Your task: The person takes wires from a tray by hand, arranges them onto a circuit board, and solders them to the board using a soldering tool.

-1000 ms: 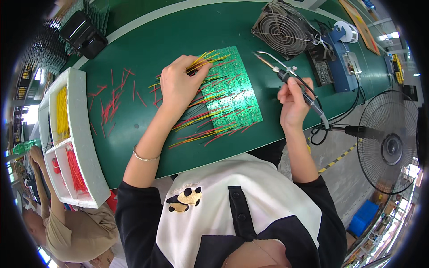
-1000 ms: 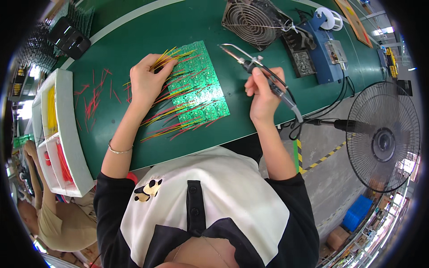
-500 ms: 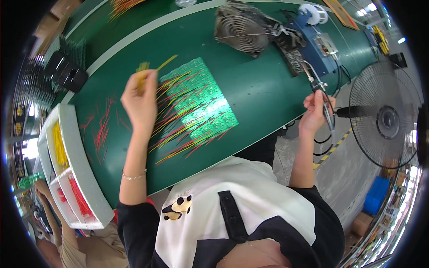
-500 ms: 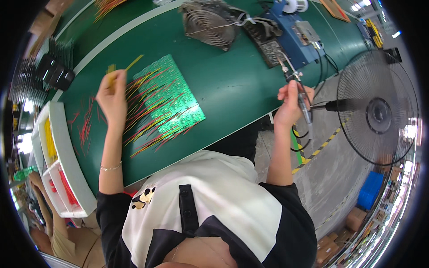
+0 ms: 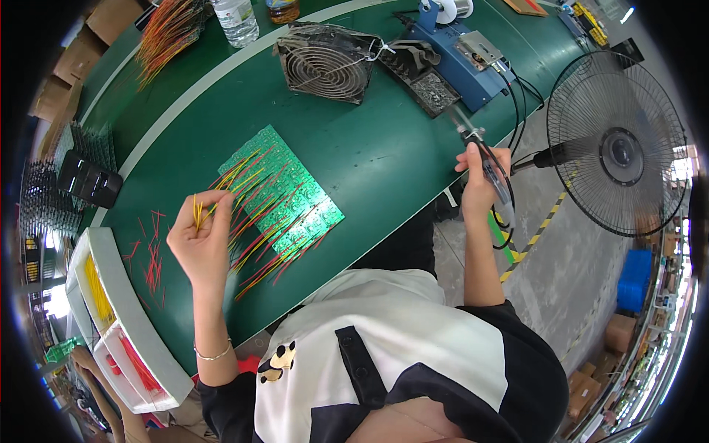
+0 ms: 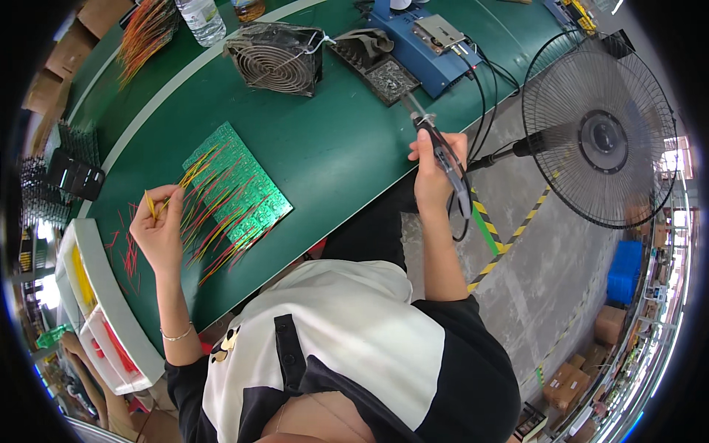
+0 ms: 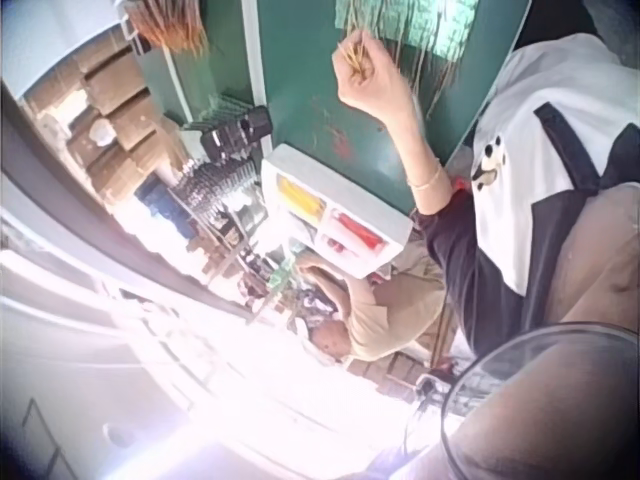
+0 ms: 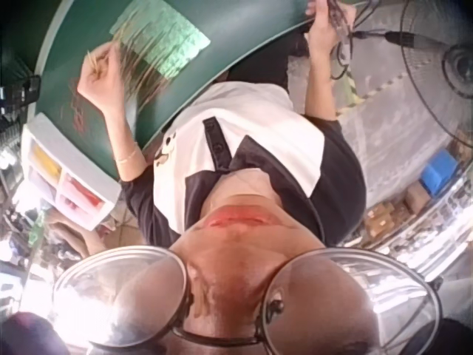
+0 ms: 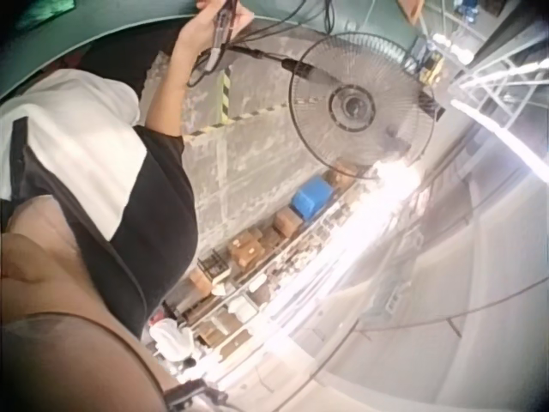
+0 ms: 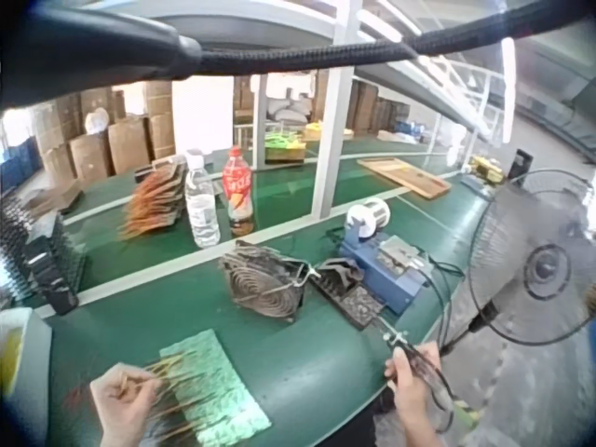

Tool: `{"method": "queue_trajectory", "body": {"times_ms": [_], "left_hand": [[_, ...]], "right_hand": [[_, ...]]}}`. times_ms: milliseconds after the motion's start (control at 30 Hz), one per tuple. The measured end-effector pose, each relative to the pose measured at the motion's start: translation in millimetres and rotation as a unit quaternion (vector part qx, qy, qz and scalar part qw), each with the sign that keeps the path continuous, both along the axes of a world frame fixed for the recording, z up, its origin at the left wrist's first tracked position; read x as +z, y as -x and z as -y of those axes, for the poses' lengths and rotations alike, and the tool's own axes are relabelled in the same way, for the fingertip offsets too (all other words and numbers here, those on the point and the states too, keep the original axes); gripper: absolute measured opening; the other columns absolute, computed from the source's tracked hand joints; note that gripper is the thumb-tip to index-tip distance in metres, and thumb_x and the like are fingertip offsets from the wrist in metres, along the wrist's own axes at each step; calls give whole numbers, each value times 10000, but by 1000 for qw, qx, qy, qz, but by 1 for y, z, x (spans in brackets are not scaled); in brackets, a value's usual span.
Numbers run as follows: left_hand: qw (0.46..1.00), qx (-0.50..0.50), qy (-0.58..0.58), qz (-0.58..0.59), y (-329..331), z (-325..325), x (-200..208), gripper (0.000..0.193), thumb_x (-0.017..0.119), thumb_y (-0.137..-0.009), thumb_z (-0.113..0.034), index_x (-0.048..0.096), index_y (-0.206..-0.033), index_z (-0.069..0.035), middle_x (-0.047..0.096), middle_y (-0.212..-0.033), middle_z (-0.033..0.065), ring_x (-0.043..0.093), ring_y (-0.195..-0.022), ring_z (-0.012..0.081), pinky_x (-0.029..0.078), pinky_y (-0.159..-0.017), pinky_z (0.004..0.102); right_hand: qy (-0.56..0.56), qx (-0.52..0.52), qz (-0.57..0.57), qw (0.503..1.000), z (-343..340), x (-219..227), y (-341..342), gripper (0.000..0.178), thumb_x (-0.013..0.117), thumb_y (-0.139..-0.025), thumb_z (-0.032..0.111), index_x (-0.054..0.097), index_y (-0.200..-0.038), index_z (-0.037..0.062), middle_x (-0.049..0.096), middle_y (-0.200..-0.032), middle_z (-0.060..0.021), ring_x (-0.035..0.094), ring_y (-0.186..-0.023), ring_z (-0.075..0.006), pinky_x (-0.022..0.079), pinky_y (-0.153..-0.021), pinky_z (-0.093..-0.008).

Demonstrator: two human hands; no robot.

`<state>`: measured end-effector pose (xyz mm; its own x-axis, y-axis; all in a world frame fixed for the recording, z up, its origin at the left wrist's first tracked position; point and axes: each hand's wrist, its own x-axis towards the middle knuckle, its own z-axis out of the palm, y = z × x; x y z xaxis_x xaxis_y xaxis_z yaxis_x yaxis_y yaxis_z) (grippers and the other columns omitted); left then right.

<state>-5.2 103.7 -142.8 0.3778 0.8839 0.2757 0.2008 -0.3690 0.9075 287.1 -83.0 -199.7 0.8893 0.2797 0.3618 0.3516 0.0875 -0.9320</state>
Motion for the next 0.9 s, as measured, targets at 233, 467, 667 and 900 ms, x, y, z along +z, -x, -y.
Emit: {"method": "queue_trajectory", "body": {"times_ms": [233,467,667,900], "left_hand": [[998,34,48,-35,-4,3,-21,78,650,-803,-53,654,-864,-5,346,-548,-80,229,-494,-1,184,-436,195],[993,56,-26,-104,-2,-10,-36,94,655,-808,-106,639,-850,-23,262,-483,-58,222,-462,30,211,-448,209],[992,54,-25,-107,-3,-13,-36,99,630,-830,-107,630,-865,-15,244,-514,-72,213,-487,18,210,-459,201],[996,14,-16,-88,-4,-16,-46,97,621,-811,-73,635,-886,-15,241,-506,-41,231,-468,41,247,-450,216]], "right_hand": [[-66,0,-1,998,-3,14,11,184,603,-859,101,441,-874,15,598,-668,-114,547,-515,-126,441,-509,-225],[-57,174,-60,981,-49,15,63,169,603,-853,102,452,-858,25,589,-667,-122,533,-505,-137,431,-485,-234],[-61,246,-67,965,-87,14,66,185,608,-855,115,445,-856,28,596,-673,-119,543,-515,-136,440,-511,-237],[-36,200,-74,976,-103,9,67,214,621,-856,138,440,-875,25,607,-693,-114,564,-527,-132,451,-529,-227]]}}
